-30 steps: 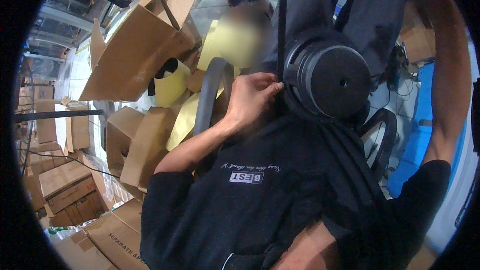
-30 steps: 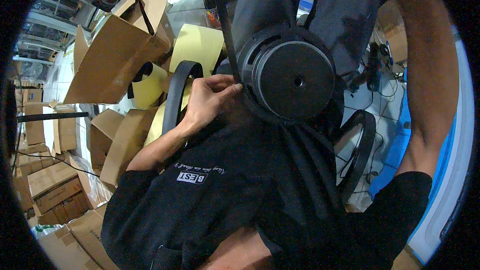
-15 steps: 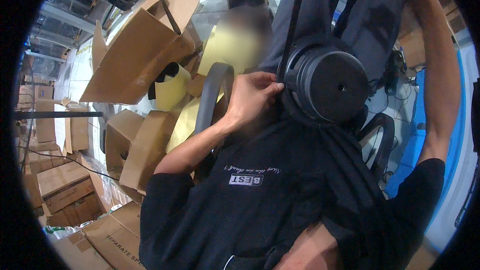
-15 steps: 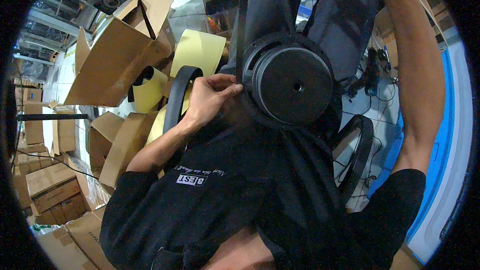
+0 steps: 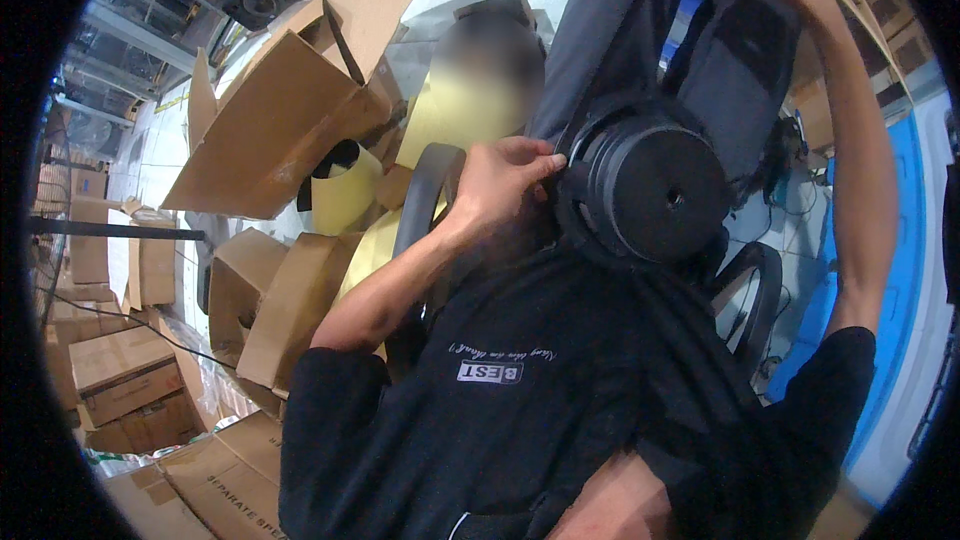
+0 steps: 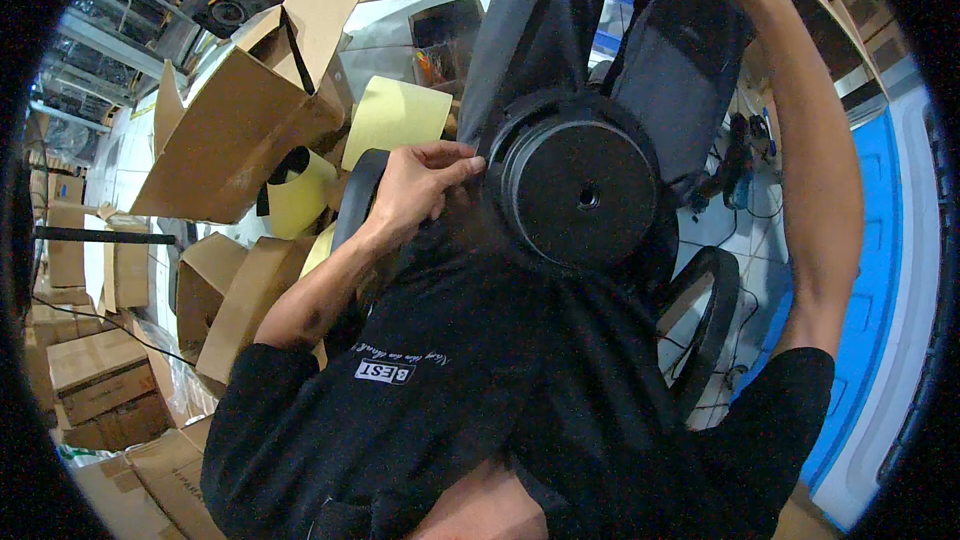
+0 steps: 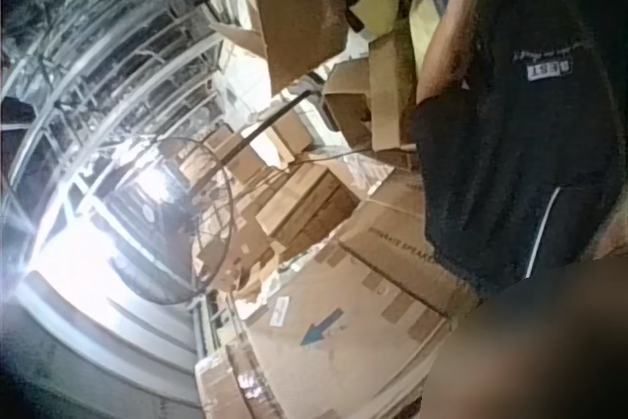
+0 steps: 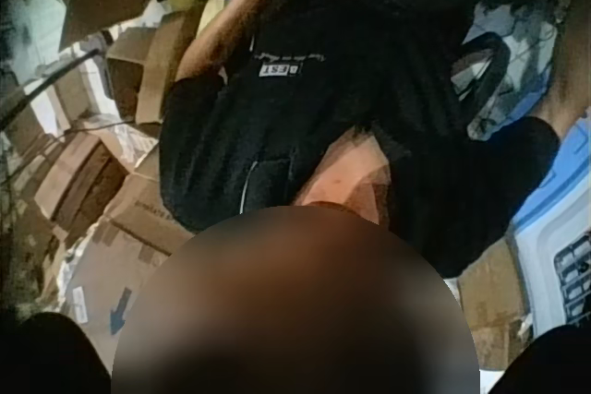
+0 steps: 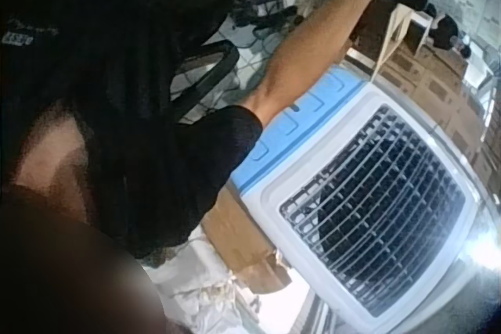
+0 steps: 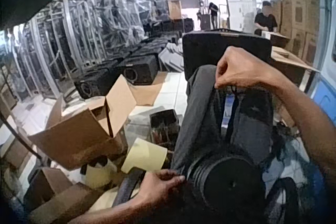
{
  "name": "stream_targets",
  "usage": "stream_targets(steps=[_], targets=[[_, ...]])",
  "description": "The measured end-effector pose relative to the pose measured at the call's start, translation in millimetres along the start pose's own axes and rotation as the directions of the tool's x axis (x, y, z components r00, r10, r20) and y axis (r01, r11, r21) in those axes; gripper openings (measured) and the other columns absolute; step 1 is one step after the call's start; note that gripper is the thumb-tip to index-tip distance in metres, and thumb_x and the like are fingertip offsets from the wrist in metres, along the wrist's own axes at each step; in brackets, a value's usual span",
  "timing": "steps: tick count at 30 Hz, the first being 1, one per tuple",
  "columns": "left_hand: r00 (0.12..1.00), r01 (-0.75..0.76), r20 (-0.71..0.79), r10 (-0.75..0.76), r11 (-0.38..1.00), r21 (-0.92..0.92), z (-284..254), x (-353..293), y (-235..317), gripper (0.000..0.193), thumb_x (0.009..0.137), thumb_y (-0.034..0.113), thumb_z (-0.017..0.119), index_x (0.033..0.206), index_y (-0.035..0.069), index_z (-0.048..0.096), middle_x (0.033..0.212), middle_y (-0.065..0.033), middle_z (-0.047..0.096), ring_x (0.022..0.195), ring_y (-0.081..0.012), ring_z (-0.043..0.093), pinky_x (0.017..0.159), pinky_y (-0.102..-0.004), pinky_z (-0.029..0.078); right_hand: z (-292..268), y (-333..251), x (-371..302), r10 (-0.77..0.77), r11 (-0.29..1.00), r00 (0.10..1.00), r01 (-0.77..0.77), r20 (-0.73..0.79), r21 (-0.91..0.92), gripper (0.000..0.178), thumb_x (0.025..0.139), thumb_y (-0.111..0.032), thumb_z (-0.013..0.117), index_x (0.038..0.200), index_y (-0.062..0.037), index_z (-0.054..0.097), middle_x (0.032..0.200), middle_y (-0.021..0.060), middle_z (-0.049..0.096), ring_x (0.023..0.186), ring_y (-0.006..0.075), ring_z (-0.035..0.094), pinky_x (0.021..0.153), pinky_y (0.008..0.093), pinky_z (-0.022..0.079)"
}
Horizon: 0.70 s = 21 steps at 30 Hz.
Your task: The person assembles a speaker by connecting internal wires, inserting a subwoofer, and applying foam tape to the subwoofer rim. They then place the subwoofer into the speaker enclosure and secure it.
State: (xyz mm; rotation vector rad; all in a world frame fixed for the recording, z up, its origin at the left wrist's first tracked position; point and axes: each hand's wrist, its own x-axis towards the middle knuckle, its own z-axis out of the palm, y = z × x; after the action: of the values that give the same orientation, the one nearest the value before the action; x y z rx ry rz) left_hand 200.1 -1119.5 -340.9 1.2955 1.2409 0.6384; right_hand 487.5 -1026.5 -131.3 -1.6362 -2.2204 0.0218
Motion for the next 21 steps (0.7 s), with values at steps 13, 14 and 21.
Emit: stream_targets(steps=[13, 14, 21], targets=[[0.995, -0.086, 0.053, 0.083, 0.994, 0.066, 2.2, 33.3, 14.7, 0.029, 0.09, 0.029, 0.081, 0.098, 0.001, 0.078, 0.073, -0.0028, 0.07, 0.053, -0.0057, 0.056, 0.043, -0.0225, 0.035, 8.8, 36.9, -24.4, 0.112, 0.993, 0.99, -0.108, 0.086, -0.051, 0.027, 0.077, -0.022, 0.08, 0.091, 0.0005, 0.078, 0.075, 0.0123, 0.072, 0.064, 0.0169, 0.067, 0.063, 0.0327, 0.052], [0.995, -0.086, 0.061, 0.081, 0.993, 0.084, 1.7, 36.5, 16.4, 0.03, 0.089, 0.03, 0.081, 0.096, 0.001, 0.078, 0.07, -0.0025, 0.068, 0.051, -0.0056, 0.054, 0.043, -0.0228, 0.034, 11.1, 39.4, -25.4, 0.084, 0.993, 0.992, -0.075, 0.094, -0.089, 0.026, 0.08, -0.022, 0.078, 0.092, 0.0007, 0.077, 0.075, 0.0087, 0.07, 0.063, 0.0128, 0.063, 0.062, 0.0293, 0.05], [0.992, -0.044, 0.12, 0.028, 0.99, 0.131, -2.9, 49.7, 22.7, 0.036, 0.086, 0.039, 0.084, 0.08, 0.005, 0.074, 0.055, 0.0005, 0.056, 0.04, -0.0064, 0.04, 0.04, -0.025, 0.026, 4.6, 47.1, -49.6, 0.156, 0.988, 0.978, -0.152, 0.135, -0.037, 0.023, 0.076, -0.019, 0.078, 0.079, 0.0037, 0.074, 0.068, 0.0094, 0.069, 0.066, 0.0152, 0.066, 0.066, 0.031, 0.052]])
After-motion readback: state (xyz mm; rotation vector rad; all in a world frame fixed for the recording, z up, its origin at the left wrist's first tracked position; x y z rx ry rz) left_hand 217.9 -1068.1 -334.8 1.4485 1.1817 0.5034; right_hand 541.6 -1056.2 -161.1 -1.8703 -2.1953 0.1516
